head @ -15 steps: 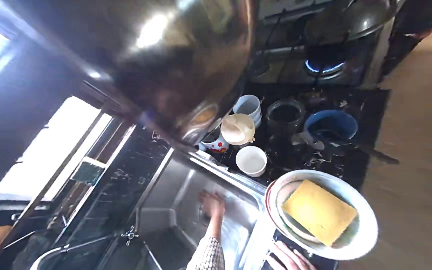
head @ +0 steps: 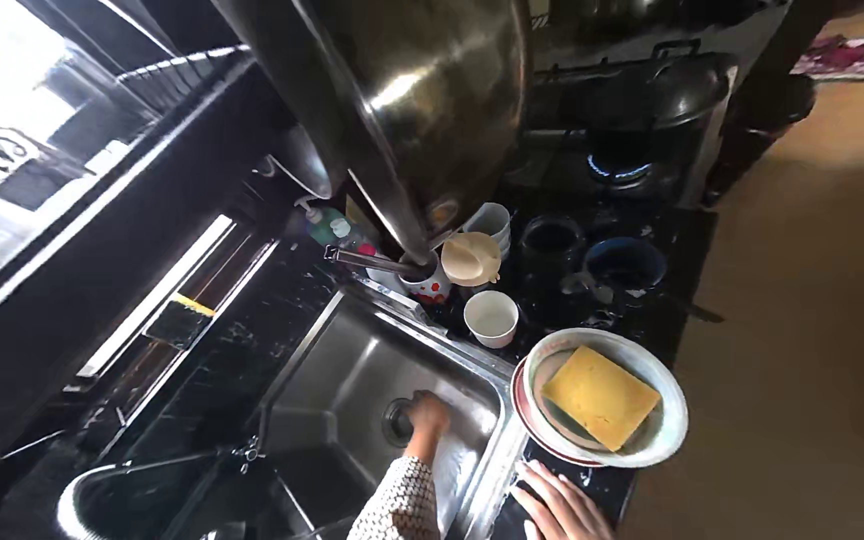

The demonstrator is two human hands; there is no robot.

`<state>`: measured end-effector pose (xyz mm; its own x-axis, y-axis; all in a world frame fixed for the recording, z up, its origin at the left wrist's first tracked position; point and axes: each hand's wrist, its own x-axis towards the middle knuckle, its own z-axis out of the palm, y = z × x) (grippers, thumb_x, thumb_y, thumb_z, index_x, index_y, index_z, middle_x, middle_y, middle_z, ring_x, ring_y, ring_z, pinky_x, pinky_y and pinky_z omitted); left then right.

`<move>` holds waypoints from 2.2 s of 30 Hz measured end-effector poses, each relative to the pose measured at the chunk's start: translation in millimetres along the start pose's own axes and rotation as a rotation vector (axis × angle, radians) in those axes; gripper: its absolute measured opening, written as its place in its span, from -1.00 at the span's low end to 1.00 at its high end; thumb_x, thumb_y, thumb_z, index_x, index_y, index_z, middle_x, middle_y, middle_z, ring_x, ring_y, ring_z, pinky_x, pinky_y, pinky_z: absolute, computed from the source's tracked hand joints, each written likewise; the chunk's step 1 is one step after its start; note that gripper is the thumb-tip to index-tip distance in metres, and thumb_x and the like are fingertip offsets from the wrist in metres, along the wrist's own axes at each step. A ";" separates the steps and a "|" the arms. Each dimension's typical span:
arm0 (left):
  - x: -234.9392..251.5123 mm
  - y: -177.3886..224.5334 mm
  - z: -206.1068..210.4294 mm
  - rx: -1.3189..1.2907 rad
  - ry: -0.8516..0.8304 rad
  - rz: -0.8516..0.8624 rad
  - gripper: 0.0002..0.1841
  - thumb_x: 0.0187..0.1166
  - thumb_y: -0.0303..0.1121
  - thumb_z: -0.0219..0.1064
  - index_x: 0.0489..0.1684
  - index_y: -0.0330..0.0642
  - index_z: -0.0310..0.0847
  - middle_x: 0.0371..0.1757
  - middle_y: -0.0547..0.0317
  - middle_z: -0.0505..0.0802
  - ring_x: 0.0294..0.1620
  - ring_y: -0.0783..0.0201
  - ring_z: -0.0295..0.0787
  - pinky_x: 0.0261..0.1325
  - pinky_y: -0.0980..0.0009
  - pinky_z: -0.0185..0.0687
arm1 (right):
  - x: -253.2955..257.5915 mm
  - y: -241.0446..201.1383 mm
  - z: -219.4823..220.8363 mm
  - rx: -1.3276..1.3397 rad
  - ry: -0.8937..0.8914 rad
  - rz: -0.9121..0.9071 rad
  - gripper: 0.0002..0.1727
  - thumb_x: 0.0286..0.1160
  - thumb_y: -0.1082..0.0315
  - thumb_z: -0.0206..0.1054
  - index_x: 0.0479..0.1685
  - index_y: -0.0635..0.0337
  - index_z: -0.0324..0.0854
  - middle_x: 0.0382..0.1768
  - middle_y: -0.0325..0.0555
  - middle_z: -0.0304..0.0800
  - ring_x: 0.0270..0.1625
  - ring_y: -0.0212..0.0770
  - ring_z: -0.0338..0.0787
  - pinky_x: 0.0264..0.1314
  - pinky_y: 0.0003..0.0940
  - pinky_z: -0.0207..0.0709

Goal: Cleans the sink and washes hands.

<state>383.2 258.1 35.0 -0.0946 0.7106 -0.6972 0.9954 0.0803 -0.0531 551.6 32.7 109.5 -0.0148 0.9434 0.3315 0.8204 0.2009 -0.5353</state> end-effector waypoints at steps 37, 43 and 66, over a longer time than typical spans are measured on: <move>-156.2 -117.7 -9.7 -2.233 0.131 -0.316 -0.68 0.83 -0.24 -0.04 0.06 -0.26 0.58 -0.19 0.00 0.85 -0.25 0.16 0.84 -0.23 0.28 0.75 | 0.8 9.2 12.7 -0.076 0.134 -0.102 -0.47 0.59 0.08 -0.06 0.05 0.04 0.86 0.33 0.01 0.80 0.47 0.07 0.70 0.53 0.00 0.48; -164.0 -156.6 5.5 -2.571 0.345 -0.360 -0.78 0.75 -0.37 -0.07 -0.31 -0.08 0.42 -0.48 0.19 0.71 -0.53 0.29 0.71 -0.45 0.40 0.71 | 1.1 8.0 13.0 -0.091 0.125 -0.096 -0.47 0.59 0.06 -0.06 0.05 0.03 0.86 0.32 0.00 0.80 0.47 0.07 0.70 0.53 0.00 0.48; -139.2 -115.0 -22.2 -2.316 0.319 -0.262 -0.76 0.79 -0.31 0.03 0.00 -0.27 0.56 -0.24 0.02 0.81 -0.31 0.19 0.81 -0.29 0.31 0.75 | 1.1 8.8 11.7 -0.110 0.139 -0.109 -0.49 0.59 0.08 -0.05 0.04 0.00 0.87 0.31 -0.03 0.82 0.45 0.02 0.72 0.53 -0.06 0.49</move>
<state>281.5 165.5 154.1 -0.3931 0.5854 -0.7091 -0.6693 0.3466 0.6572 552.1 38.6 96.0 -0.0340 0.8706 0.4908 0.8757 0.2626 -0.4051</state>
